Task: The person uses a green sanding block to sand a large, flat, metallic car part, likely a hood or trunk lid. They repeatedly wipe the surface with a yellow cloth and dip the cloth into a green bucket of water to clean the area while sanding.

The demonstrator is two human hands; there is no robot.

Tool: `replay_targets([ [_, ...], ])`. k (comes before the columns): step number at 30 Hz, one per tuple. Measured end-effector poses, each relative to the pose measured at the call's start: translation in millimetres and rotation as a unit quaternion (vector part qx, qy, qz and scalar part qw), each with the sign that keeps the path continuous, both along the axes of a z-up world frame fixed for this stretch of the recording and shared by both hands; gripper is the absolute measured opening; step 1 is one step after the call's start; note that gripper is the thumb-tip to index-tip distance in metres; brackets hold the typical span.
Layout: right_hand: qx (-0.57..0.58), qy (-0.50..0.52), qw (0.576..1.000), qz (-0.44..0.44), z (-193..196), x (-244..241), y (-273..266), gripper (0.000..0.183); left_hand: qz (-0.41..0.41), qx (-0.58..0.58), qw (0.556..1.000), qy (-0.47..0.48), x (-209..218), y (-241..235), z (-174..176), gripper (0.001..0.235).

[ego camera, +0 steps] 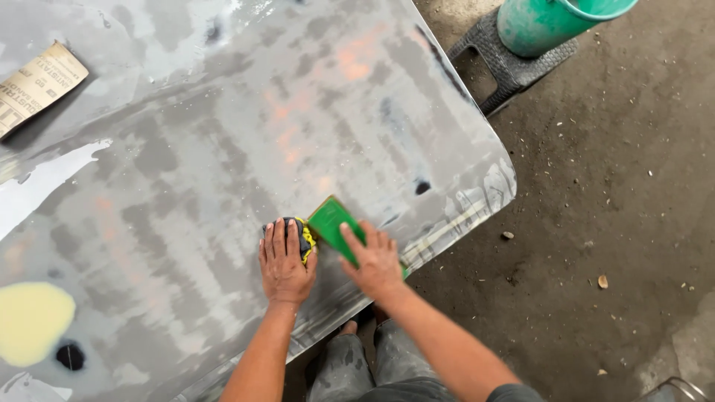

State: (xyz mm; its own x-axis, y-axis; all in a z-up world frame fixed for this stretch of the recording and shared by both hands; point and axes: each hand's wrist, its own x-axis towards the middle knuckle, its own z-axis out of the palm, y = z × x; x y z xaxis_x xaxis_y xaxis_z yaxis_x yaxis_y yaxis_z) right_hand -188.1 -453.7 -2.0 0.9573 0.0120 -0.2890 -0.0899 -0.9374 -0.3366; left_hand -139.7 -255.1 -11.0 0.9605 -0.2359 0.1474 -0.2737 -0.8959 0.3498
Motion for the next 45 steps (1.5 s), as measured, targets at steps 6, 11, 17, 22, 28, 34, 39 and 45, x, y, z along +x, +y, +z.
replay_targets([
  [6, -0.138, -0.16, 0.939, -0.271, -63.6, 16.1, -201.4, 0.077, -0.047, 0.011, 0.999, 0.004, -9.5, 21.0, -1.7, 0.073],
  [11, -0.037, -0.094, 0.887, -0.45, -68.4, 1.8, -226.2, 0.08, -0.052, 0.03, 0.998, 0.004, -10.0, 17.9, -1.5, 0.074],
  [17, -0.007, -0.215, 0.919, -0.331, -74.7, -64.5, -42.6, 0.077, -0.062, 0.035, 0.997, -0.013, -9.0, -5.0, -0.9, 0.074],
  [22, -0.011, -0.22, 0.938, -0.269, -86.8, -66.8, -56.1, 0.075, -0.161, 0.034, 0.986, 0.035, -3.1, -77.6, -2.8, 0.08],
  [28, 0.041, -0.178, 0.82, -0.543, -101.8, -12.3, -232.4, 0.075, -0.321, 0.013, 0.944, 0.067, 19.4, -167.4, -7.5, 0.078],
  [34, 0.005, -0.28, 0.779, -0.561, -120.9, -49.1, -172.1, 0.076, -0.455, 0.035, 0.889, 0.033, 43.1, -257.3, -13.1, 0.081],
  [39, 0.2, -0.286, 0.723, -0.596, -119.6, -97.5, -79.0, 0.077, -0.505, 0.056, 0.861, -0.002, 56.2, -354.1, -25.6, 0.084],
  [45, 0.314, -0.203, 0.568, -0.733, -107.8, -98.6, -161.7, 0.073, -0.517, 0.087, 0.851, -0.03, 49.0, -448.0, -55.1, 0.082],
])
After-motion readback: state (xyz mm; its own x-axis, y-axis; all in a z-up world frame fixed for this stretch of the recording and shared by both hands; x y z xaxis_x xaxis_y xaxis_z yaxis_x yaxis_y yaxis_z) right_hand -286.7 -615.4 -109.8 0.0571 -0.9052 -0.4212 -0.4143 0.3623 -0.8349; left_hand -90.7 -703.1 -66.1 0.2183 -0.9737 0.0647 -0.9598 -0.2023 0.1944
